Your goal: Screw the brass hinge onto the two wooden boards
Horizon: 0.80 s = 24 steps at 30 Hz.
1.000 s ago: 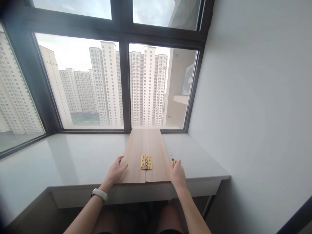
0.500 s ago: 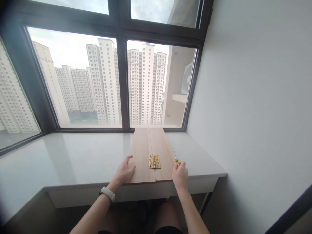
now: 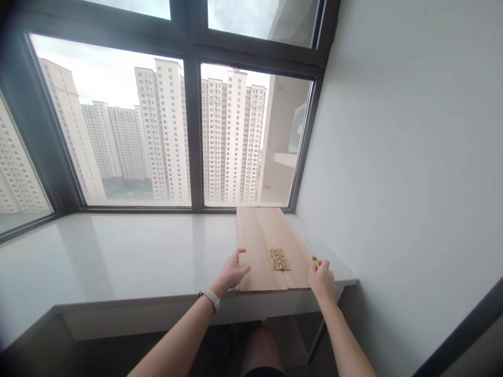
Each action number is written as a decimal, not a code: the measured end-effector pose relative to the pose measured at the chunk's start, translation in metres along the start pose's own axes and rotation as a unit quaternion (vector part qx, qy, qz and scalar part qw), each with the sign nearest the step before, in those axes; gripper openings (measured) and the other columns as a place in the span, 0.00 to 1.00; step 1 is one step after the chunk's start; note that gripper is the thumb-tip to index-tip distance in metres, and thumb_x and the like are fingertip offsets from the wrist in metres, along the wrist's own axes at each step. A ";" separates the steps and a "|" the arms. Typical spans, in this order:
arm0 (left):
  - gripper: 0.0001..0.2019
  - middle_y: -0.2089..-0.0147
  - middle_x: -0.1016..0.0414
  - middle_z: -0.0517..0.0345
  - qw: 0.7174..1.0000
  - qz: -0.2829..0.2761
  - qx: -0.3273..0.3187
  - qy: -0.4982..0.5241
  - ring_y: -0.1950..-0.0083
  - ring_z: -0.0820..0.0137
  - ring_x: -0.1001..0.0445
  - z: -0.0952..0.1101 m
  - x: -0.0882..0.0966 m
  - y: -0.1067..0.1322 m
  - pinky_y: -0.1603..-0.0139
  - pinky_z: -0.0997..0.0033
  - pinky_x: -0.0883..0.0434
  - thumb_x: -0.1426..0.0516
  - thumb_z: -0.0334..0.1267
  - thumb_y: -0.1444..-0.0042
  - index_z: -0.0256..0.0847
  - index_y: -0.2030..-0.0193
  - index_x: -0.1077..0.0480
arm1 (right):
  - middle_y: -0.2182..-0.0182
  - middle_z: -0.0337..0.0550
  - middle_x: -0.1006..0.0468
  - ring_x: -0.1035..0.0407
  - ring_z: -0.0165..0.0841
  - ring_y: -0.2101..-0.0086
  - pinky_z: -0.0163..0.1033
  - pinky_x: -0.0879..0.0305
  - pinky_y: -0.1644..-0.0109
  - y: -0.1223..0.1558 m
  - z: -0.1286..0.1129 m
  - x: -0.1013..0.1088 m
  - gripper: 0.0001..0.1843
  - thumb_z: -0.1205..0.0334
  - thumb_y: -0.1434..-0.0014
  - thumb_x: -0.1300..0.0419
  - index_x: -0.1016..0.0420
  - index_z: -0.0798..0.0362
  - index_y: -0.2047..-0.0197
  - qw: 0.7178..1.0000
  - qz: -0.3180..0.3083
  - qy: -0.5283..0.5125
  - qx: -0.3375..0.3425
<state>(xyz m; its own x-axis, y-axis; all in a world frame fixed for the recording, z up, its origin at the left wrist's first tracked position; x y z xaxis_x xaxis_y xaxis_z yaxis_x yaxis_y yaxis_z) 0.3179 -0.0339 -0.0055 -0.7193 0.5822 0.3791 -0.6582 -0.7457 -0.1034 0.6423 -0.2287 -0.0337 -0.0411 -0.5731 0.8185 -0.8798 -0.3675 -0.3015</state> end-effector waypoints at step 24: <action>0.24 0.35 0.33 0.42 0.968 0.065 -0.128 -0.205 0.33 0.59 0.38 -0.011 0.015 -0.003 0.31 0.62 0.42 0.47 0.35 0.38 0.35 0.35 0.37 | 0.61 0.61 0.24 0.30 0.49 0.58 0.48 0.36 0.54 0.019 -0.065 0.014 0.16 0.56 0.34 0.50 0.34 0.60 0.50 0.978 0.136 -0.090 0.133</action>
<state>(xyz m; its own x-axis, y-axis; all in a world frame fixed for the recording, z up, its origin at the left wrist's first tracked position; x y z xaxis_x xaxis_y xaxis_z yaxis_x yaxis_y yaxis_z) 0.3068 -0.0195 -0.0095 -0.6853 0.2729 0.6752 -0.6398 -0.6685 -0.3792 0.5938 -0.1959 0.0034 -0.1521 -0.7864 0.5987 -0.6930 -0.3471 -0.6319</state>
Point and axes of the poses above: each hand's wrist, its own y-axis away from the middle knuckle, its own x-axis out of the back of the hand, z = x × y, the point moved 6 cm from there along -y, towards the middle knuckle
